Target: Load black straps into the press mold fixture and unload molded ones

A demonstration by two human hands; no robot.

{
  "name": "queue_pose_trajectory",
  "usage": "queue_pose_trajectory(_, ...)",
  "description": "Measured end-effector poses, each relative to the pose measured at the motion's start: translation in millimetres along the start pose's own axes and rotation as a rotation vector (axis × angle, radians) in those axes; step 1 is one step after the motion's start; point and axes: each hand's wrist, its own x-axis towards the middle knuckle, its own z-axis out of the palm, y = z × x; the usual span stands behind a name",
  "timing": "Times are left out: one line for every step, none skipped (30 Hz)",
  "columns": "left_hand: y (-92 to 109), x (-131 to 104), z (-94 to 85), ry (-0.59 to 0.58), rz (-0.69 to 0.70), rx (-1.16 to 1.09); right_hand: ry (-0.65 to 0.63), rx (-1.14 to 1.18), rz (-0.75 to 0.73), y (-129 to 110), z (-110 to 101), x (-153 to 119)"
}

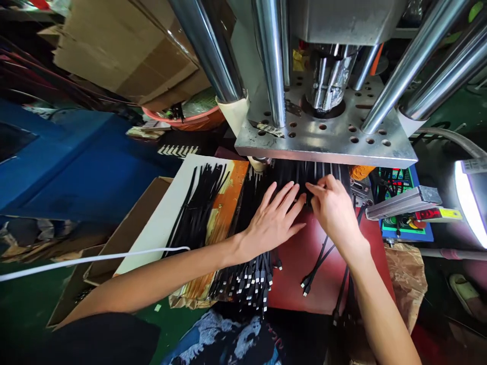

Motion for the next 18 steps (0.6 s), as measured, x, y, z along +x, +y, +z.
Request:
queue_pose_trajectory(-0.1,3.0,-2.7,-0.017,-0.006,0.009,-0.048,-0.106,-0.023,-2.1,-1.5,-5.0)
queue_pose_trajectory(-1.7,8.1,-5.7,-0.032,-0.017,0.021,-0.082,-0.201,-0.022,-3.4,-1.9,-6.1)
queue_pose_trajectory(-4.6,15.3,-8.7,-0.043,-0.037,0.035,-0.102,-0.277,-0.008,-4.0,-1.2,-2.9)
queue_pose_trajectory(-8.9,24.2,-11.3,-0.051,-0.061,0.052,-0.115,-0.332,0.009,-3.7,0.5,4.0)
queue_pose_trajectory(-14.2,34.2,-13.5,-0.056,-0.084,0.066,-0.121,-0.369,0.022,-2.7,3.0,13.8)
queue_pose_trajectory(-20.1,44.5,-15.0,-0.057,-0.100,0.075,-0.122,-0.388,0.031,-1.0,5.8,25.1)
queue_pose_trajectory(-26.2,54.4,-15.8,-0.059,-0.107,0.082,-0.120,-0.392,0.036,1.0,8.8,36.5)
queue_pose_trajectory(-32.0,63.2,-16.1,-0.057,-0.108,0.087,-0.118,-0.388,0.039,3.2,11.8,47.1)
queue_pose_trajectory(-37.4,70.7,-15.8,-0.049,-0.104,0.093,-0.117,-0.381,0.044,5.5,14.6,56.1)
queue_pose_trajectory(-42.3,76.9,-14.9,-0.038,-0.097,0.099,-0.116,-0.377,0.049,7.7,17.4,63.5)
queue_pose_trajectory(-46.7,82.2,-13.6,-0.026,-0.093,0.104,-0.113,-0.374,0.055,9.9,20.2,69.7)
queue_pose_trajectory(-50.9,87.2,-11.7,-0.018,-0.094,0.108,-0.108,-0.372,0.062,12.2,22.8,75.3)
queue_pose_trajectory(-55.0,92.4,-9.4,-0.016,-0.098,0.111,-0.101,-0.364,0.067,14.5,25.2,81.1)
queue_pose_trajectory(-59.3,98.3,-6.9,-0.022,-0.100,0.111,-0.093,-0.353,0.074,17.0,27.2,87.3)
queue_pose_trajectory(-63.6,104.8,-4.4,-0.033,-0.100,0.111,-0.081,-0.339,0.087,19.5,28.2,93.8)
queue_pose_trajectory(-67.7,111.2,-2.3,-0.046,-0.099,0.108,-0.072,-0.324,0.105,21.6,28.1,100.0)
queue_pose_trajectory(-71.2,116.4,-0.8,-0.055,-0.100,0.099,-0.067,-0.310,0.126,23.0,26.7,104.6)
queue_pose_trajectory(-73.5,119.1,-0.3,-0.057,-0.101,0.079,-0.064,-0.299,0.140,22.9,23.9,106.0)
